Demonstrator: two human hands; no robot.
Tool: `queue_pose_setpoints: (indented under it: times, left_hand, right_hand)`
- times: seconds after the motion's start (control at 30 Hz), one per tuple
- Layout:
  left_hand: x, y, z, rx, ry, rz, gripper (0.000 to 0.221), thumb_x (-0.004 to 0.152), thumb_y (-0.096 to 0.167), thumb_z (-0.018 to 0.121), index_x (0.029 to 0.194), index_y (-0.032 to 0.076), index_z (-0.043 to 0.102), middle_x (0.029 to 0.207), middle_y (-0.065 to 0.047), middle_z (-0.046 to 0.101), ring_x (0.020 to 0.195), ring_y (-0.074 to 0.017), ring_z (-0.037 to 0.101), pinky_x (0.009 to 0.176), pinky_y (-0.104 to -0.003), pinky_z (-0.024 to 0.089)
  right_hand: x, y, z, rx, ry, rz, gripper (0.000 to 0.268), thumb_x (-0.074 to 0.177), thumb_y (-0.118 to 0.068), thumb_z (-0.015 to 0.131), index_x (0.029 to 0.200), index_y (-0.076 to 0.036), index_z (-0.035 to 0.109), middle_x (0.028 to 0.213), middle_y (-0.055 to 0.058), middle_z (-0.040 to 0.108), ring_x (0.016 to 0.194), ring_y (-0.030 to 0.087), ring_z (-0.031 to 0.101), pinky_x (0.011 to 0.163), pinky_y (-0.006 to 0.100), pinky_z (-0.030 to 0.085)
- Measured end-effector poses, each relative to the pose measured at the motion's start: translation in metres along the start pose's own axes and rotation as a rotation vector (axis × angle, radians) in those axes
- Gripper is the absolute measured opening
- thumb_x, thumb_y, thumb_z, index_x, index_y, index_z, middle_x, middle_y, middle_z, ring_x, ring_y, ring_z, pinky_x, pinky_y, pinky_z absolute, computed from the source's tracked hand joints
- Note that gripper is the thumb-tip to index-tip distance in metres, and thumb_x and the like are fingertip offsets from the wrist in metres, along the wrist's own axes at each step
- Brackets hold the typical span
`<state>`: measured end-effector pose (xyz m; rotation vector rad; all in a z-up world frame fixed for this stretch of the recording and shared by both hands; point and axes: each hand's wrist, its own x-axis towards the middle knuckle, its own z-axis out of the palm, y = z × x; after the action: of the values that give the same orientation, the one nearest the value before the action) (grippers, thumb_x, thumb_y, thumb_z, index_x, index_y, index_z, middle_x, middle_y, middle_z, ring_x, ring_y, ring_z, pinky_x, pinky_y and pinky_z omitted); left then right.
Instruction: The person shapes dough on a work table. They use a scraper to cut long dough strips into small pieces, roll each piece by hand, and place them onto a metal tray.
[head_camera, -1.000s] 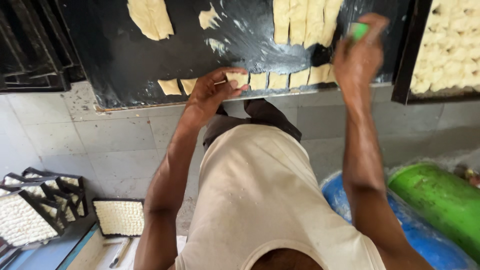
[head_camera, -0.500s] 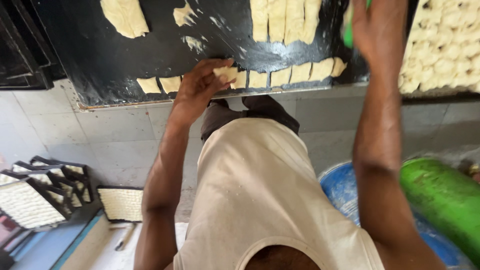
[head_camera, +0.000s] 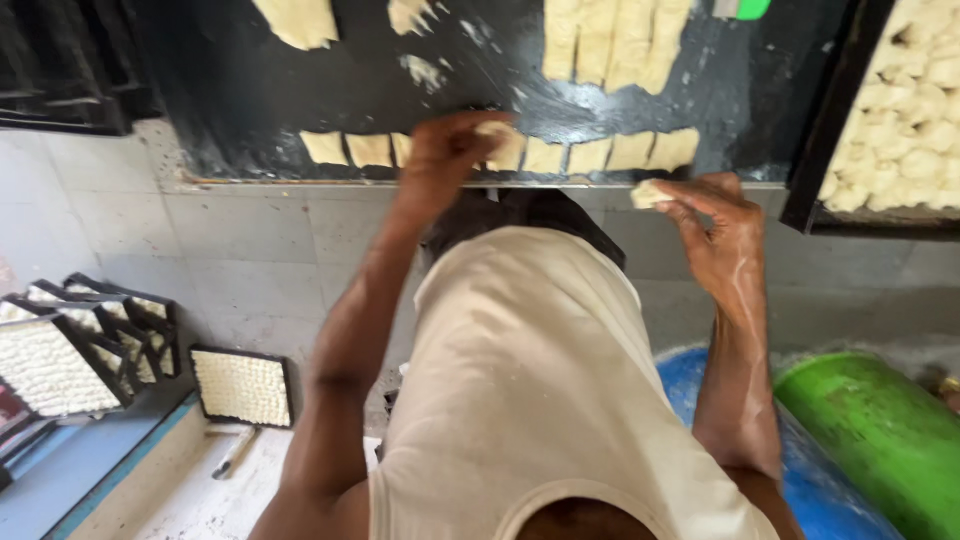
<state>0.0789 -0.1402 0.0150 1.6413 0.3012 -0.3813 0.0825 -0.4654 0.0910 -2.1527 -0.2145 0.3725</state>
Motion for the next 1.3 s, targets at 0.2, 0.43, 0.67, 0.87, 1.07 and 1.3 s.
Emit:
queue_pose_setpoints:
  times: [0.2,0.43,0.67,0.87,1.07,1.3]
  left_hand:
    - [0.014,0.013,0.01,0.062,-0.366,0.211,0.043,0.099,0.008,0.067,0.142,0.009,0.065,0.104,-0.006,0.079,0.088,-0.0094,0.069,0.08,-0.03,0.061]
    - [-0.001,0.001,-0.032,-0.217,-0.437,0.193,0.039,0.099,0.002,0.068,0.138,0.003,0.064,0.125,-0.013,0.075,0.109,-0.0207,0.074,0.096,-0.035,0.063]
    - [-0.01,-0.012,-0.08,-0.557,-0.47,-0.048,0.039,0.106,0.005,0.054,0.144,0.006,0.057,0.126,-0.012,0.073,0.112,-0.0212,0.075,0.099,-0.035,0.065]
    - [-0.025,-0.003,-0.085,-0.451,-0.399,0.347,0.033,0.106,-0.005,0.066,0.136,0.01,0.065,0.15,-0.01,0.05,0.124,-0.027,0.06,0.096,-0.04,0.056]
    - [-0.006,0.001,-0.088,0.197,-0.15,0.519,0.033,0.099,0.008,0.072,0.132,0.014,0.068,0.13,-0.008,0.071,0.114,-0.0201,0.072,0.095,-0.035,0.062]
    - [0.041,0.006,-0.054,0.285,-0.118,0.484,0.029,0.103,0.016,0.078,0.126,0.0,0.071,0.118,-0.017,0.075,0.106,-0.0273,0.074,0.09,-0.038,0.058]
  right_hand:
    - [0.064,-0.041,0.061,-0.026,-0.051,-0.183,0.033,0.084,-0.008,0.09,0.111,-0.003,0.072,0.102,0.011,0.068,0.095,0.022,0.062,0.083,0.035,0.054]
    - [0.079,-0.073,0.091,-0.304,-0.215,-0.535,0.019,0.092,-0.002,0.086,0.107,-0.002,0.073,0.102,0.008,0.066,0.098,0.028,0.06,0.084,0.04,0.052]
    - [0.067,-0.112,0.15,-0.416,0.007,-0.627,0.029,0.092,0.001,0.086,0.119,-0.001,0.076,0.115,0.007,0.063,0.109,0.023,0.057,0.092,0.039,0.054]
    - [0.085,-0.118,0.144,0.588,-0.135,0.01,0.047,0.076,-0.002,0.084,0.118,-0.011,0.065,0.11,-0.003,0.064,0.1,0.009,0.061,0.085,0.026,0.056]
    - [0.086,-0.119,0.131,0.116,-0.242,-0.113,0.019,0.095,0.005,0.08,0.111,-0.004,0.075,0.106,0.01,0.073,0.083,0.016,0.067,0.07,0.029,0.054]
    - [0.11,-0.114,0.052,0.616,-0.74,-0.417,0.021,0.092,-0.007,0.071,0.113,-0.005,0.072,0.105,0.013,0.075,0.089,0.022,0.077,0.072,0.035,0.066]
